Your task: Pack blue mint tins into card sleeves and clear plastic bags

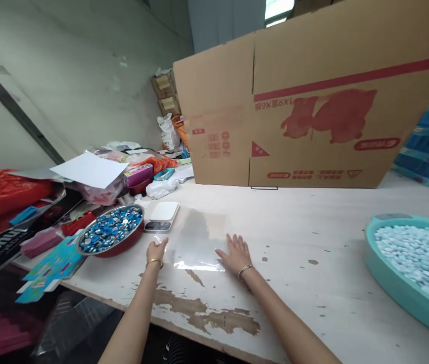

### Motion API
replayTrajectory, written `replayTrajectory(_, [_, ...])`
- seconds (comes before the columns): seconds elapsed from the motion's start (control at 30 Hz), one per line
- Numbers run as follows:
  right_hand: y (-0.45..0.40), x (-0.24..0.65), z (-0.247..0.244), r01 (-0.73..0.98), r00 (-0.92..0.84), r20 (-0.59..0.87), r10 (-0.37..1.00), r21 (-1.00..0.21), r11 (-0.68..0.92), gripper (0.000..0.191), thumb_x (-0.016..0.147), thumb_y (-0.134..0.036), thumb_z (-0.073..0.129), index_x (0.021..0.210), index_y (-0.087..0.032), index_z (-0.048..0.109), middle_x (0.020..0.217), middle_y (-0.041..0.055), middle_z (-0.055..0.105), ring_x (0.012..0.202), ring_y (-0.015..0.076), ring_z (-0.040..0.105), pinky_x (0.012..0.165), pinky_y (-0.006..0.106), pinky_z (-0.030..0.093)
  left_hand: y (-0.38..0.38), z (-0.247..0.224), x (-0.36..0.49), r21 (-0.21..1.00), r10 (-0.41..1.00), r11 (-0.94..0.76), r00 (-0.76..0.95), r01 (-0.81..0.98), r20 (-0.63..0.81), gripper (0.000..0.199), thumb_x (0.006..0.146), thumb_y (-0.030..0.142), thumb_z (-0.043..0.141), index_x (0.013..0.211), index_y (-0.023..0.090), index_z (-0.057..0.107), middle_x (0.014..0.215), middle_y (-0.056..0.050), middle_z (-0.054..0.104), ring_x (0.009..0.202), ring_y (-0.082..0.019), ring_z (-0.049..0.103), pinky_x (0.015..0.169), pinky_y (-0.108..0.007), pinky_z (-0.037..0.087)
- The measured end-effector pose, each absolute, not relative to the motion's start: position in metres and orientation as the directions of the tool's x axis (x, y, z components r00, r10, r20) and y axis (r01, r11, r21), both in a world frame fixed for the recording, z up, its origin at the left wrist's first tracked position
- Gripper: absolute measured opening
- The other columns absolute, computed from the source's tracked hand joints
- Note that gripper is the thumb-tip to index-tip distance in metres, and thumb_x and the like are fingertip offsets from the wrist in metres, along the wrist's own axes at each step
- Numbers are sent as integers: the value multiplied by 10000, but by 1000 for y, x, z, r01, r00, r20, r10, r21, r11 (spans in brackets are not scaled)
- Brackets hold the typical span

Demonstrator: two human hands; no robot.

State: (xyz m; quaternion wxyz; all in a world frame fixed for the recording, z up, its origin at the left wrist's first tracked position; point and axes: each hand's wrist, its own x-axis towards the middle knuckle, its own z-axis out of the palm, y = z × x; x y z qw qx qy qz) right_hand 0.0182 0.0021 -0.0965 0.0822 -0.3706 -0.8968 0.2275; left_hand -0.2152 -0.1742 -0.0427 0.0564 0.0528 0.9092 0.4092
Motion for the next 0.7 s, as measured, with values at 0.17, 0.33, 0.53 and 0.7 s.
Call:
replayTrajectory(0.17, [-6,17,-102,616,-716,3,698,-465,635,820,869,-660,310,1460,-95,249,1537,168,156,1422,301,46,1140,433,63,-133,-65,-198,773,198,633,-975,45,-105,86,645,252,609,653,171,638,731,-78,707,767,-219,665,655,-284,487])
replayTrajectory(0.33, [0,22,-98,593,-731,0,682,-496,635,783,889,-627,306,1467,-103,228,1539,151,151,1425,271,64,1148,412,63,-147,-59,-196,824,215,567,-967,10,-135,138,617,265,609,681,153,657,575,-25,647,579,-159,622,508,-230,461])
replayTrajectory(0.53, [-4,23,-91,594,-735,-16,677,-496,633,784,886,-616,332,1463,-95,237,1538,158,142,1424,282,61,1147,418,69,-148,-54,-186,849,276,523,-928,-74,-251,94,588,170,639,673,130,637,501,-11,584,493,-149,601,446,-225,453])
replayTrajectory(0.7, [-12,33,-91,539,-769,30,639,-508,672,772,888,-622,313,1444,-86,295,1524,159,202,1421,269,113,1146,420,105,-146,-49,-180,831,326,545,-885,-111,-332,207,569,202,710,741,109,644,556,-39,608,543,-170,633,493,-258,497])
